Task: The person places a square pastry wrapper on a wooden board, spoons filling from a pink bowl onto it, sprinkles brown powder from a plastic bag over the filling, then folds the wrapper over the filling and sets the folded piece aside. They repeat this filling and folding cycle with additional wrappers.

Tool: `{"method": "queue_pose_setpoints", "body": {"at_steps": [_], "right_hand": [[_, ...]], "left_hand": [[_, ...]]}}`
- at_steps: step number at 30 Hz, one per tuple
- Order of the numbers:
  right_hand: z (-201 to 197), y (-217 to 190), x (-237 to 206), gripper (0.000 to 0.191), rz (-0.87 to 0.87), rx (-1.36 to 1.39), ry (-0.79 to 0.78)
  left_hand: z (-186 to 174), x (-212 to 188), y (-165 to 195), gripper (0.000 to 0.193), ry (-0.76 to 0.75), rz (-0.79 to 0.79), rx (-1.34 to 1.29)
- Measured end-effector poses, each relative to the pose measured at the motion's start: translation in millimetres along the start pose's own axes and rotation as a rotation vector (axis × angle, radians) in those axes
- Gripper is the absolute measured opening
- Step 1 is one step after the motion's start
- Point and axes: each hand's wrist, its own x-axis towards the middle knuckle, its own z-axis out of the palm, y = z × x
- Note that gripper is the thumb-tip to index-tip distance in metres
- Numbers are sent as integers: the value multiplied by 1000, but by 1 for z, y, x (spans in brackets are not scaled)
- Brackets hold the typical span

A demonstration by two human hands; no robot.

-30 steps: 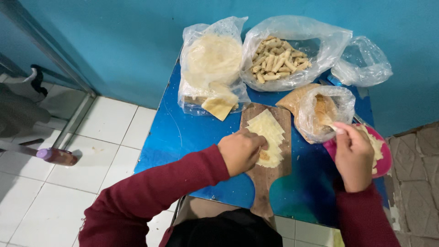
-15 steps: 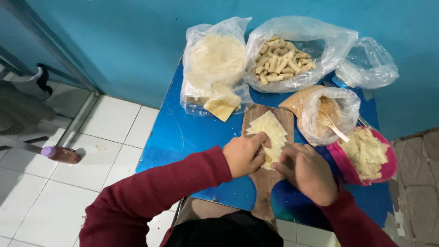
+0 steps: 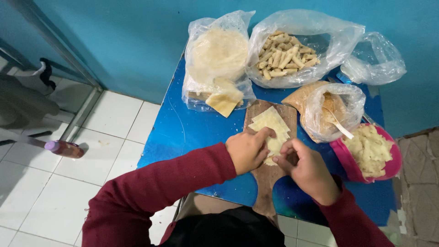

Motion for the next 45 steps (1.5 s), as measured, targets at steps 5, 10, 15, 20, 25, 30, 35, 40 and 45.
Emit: {"method": "queue_pose_setpoints", "body": {"at_steps": [5, 10, 15, 20, 25, 30, 35, 40, 45], "right_hand": [[-2, -3, 2, 20, -76, 45, 31], [-1, -5, 3, 22, -121, 101, 2], [4, -5, 4, 19, -175, 115, -12], [6, 0, 4, 22, -171, 158, 4], [5, -2, 3, 21, -212, 164, 4], [-6, -14, -1, 26, -508, -233, -24], [-2, -17, 1, 15, -454, -297, 35], [5, -12, 3, 9, -423, -255, 101], [4, -13, 2, 11, -355, -186, 40]], "left_hand": [[-1, 0, -3, 38, -2, 1, -10], [1, -2, -8, 36, 5, 41, -2], [3, -3, -12, 39, 70, 249, 89], [4, -4, -14, 31, 28, 296, 179], [4, -5, -17, 24, -46, 301, 281], [0, -1, -19, 32, -151, 233, 276], [-3, -3, -15, 24, -132, 152, 181], [-2, -3, -14, 26, -65, 216, 204], [0, -1, -13, 16, -51, 143, 172]]}}
